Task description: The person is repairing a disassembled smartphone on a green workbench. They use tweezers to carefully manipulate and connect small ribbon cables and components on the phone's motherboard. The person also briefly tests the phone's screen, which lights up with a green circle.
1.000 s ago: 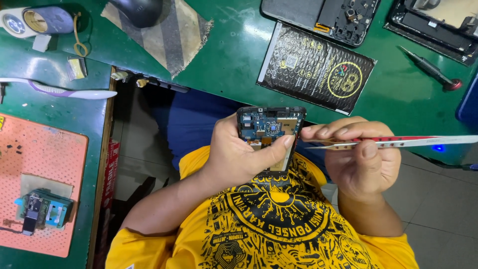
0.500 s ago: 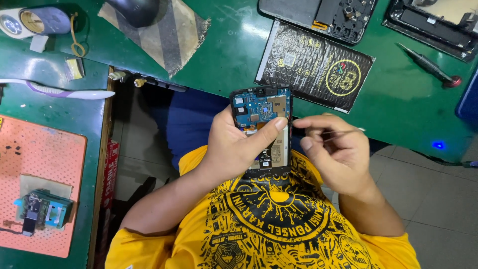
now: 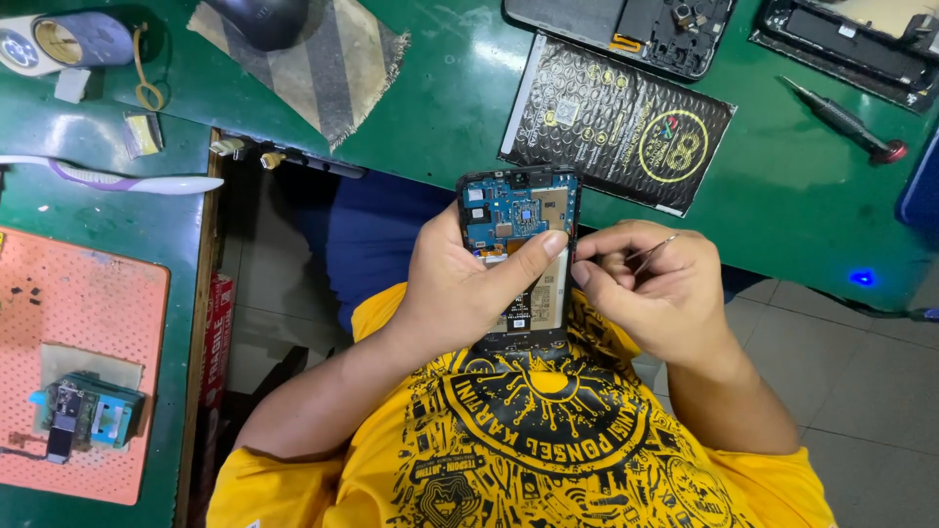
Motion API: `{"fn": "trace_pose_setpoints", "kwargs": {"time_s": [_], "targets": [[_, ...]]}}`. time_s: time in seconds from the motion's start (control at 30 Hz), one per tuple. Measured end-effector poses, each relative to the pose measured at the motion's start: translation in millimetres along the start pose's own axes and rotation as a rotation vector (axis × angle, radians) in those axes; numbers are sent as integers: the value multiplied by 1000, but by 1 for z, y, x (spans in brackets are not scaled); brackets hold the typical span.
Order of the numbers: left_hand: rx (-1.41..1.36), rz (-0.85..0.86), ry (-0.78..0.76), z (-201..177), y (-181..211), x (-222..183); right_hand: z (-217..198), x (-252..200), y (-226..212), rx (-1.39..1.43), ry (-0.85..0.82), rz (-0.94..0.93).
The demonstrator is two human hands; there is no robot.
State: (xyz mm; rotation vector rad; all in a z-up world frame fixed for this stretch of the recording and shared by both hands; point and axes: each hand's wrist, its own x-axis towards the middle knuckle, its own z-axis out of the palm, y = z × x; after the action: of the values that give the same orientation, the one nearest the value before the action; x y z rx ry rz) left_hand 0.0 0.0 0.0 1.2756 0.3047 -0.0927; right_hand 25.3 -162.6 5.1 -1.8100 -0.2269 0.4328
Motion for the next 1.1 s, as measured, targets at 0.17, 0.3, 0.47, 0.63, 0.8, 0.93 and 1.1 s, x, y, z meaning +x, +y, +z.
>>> {"fn": "trace_pose_setpoints", "kwargs": {"time_s": [0.17, 0.3, 0.47, 0.63, 0.8, 0.93, 1.1], "targets": [[125, 12, -34, 0, 6, 0, 1, 3, -5, -94, -15, -19], [264, 49, -43, -2, 11, 1, 4, 5, -10, -193, 0, -83], [344, 145, -97, -3, 10, 1, 4, 5, -9, -260, 17, -91], [249, 56, -58, -3, 4, 0, 0, 4, -3, -175, -34, -101], [33, -29, -6, -2, 0, 1, -2, 1, 2, -23, -133, 5], [-12, -70, 20, -1, -2, 2, -1, 0, 6, 31, -113, 56], [25, -41, 10, 2, -2, -1, 2, -1, 11, 70, -63, 95]]}}
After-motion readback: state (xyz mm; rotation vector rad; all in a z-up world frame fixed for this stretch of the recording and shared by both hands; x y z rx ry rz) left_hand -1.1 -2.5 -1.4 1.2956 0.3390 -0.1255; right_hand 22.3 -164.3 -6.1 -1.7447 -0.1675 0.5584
